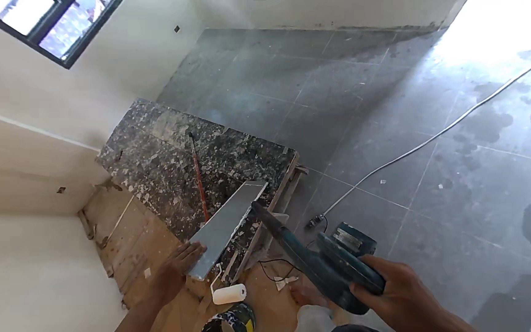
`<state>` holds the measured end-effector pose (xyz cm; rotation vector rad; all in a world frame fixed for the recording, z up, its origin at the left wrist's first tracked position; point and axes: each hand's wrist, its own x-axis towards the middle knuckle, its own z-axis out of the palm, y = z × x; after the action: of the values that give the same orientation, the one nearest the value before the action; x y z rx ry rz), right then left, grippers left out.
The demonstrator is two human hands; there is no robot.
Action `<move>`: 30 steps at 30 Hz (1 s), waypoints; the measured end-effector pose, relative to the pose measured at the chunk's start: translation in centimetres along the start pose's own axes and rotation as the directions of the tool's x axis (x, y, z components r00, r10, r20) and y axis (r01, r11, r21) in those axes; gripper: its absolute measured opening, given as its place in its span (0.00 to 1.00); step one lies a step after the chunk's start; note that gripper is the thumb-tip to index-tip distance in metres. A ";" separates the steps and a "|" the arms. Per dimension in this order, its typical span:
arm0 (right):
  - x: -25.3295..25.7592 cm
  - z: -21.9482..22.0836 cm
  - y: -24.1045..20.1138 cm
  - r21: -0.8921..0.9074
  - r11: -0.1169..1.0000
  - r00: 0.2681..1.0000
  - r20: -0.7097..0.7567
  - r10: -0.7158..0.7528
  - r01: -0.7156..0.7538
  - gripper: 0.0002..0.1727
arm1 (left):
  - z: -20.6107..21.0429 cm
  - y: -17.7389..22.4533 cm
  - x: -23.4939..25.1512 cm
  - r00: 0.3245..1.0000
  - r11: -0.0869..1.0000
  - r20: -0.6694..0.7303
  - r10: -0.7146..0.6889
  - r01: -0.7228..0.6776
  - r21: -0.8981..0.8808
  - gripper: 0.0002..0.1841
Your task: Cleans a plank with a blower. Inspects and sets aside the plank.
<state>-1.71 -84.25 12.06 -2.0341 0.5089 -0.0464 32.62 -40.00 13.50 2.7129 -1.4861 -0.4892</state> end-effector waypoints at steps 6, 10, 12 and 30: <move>0.2 1.1 -0.3 0.094 0.995 0.995 -0.093 0.036 -0.027 0.17 | -7.8 5.0 6.3 0.954 0.940 -0.047 -0.297 0.284 -0.188 0.21; 0.0 0.0 -0.8 0.162 0.987 0.990 -0.141 0.000 0.023 0.18 | -12.1 5.8 12.1 0.762 0.689 0.019 -0.647 0.595 -0.415 0.24; -0.2 -0.6 -1.3 0.207 0.977 0.992 -0.122 -0.030 0.055 0.18 | -12.6 4.9 14.0 0.721 0.615 -0.051 -0.691 0.549 -0.566 0.25; -0.2 -4.4 -4.8 0.527 0.813 0.959 -0.012 -0.284 0.248 0.15 | -12.9 2.9 15.9 0.678 0.779 -0.423 -0.602 0.381 -0.498 0.27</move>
<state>-1.38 -85.82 18.32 -1.5418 0.1348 -0.2599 41.78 -56.51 21.96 2.5719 -0.4250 0.0640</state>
